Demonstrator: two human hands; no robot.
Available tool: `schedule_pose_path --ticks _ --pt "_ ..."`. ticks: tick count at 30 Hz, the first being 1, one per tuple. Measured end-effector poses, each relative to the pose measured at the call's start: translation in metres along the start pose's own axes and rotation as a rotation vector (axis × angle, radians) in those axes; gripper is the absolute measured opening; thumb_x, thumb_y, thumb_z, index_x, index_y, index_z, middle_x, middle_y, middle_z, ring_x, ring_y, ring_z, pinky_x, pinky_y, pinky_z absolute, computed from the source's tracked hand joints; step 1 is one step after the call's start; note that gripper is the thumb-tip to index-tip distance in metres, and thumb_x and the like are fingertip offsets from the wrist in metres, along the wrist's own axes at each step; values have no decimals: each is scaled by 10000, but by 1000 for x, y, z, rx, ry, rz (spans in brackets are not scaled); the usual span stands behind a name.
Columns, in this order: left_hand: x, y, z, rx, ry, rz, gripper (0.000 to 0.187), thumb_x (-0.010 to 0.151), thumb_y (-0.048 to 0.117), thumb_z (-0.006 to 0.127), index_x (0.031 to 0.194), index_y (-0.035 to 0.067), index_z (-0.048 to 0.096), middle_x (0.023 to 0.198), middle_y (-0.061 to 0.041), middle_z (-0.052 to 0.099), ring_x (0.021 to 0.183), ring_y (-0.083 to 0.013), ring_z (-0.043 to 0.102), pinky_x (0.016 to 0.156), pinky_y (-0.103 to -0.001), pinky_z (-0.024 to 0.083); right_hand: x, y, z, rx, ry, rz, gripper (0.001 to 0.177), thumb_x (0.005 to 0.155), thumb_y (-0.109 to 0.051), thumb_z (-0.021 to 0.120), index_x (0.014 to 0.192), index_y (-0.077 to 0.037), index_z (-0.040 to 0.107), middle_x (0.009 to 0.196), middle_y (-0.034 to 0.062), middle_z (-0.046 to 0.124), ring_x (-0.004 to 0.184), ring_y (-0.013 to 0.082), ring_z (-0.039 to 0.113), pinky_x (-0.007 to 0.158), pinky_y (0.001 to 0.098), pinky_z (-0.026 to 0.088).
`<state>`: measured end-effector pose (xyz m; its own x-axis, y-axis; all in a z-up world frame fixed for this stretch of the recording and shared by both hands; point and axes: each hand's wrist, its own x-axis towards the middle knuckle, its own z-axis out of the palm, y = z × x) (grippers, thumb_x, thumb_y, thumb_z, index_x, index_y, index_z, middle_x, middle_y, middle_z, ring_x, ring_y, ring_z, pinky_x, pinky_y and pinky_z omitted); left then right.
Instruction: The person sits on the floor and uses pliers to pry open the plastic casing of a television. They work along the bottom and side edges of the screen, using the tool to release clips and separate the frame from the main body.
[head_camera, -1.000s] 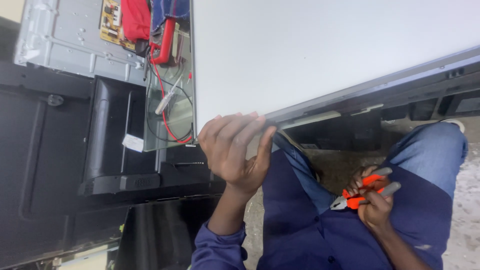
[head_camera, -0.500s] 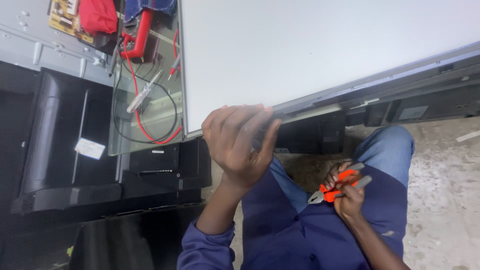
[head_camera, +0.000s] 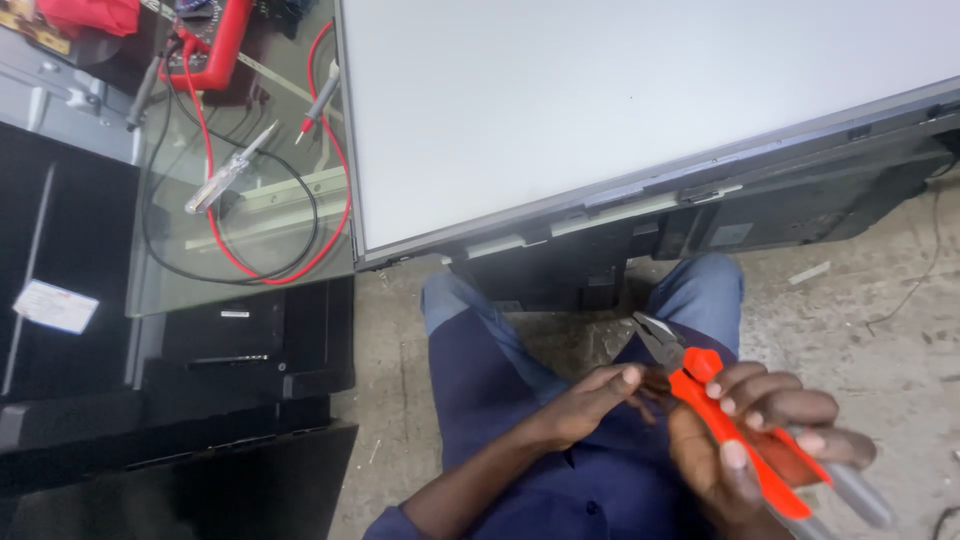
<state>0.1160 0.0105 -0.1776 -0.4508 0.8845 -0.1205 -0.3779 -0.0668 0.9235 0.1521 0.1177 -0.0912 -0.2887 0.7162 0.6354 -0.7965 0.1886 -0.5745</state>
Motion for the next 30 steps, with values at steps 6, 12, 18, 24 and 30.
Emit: schedule_pose_path --ticks 6,12,18,24,30 --pt "0 71 32 -566 213 105 336 922 333 705 1055 27 661 954 -39 704 874 -94 658 833 -198 496 -37 -11 5 -19 100 -205 369 766 -269 619 1088 -245 442 924 -16 417 816 143 481 823 328 492" --pt "-3 131 8 -281 286 267 176 907 240 695 893 65 702 847 21 687 764 -35 604 673 -177 484 -26 -33 -77 -201 -409 575 584 798 -133 680 1316 -170 412 1530 105 414 1465 155 366 1184 274 329" --pt "-9 175 10 57 195 251 196 869 255 700 731 124 650 737 102 608 695 10 530 573 -193 442 49 -72 -5 767 -628 1405 1040 986 -606 865 1440 92 243 1333 369 467 1221 518 517 973 624 455" --pt "-13 191 0 236 152 255 232 869 328 680 759 124 675 716 121 562 708 15 464 598 -212 409 72 -67 6 654 -702 1621 244 834 -73 761 843 24 538 1007 357 584 866 474 680 773 562 571" --pt "-32 232 -35 1372 816 1258 355 995 195 498 676 85 609 660 -34 605 585 -204 585 572 -314 425 99 -61 22 553 -617 1545 232 757 -32 712 889 -18 522 1014 385 581 814 494 656 727 595 536"
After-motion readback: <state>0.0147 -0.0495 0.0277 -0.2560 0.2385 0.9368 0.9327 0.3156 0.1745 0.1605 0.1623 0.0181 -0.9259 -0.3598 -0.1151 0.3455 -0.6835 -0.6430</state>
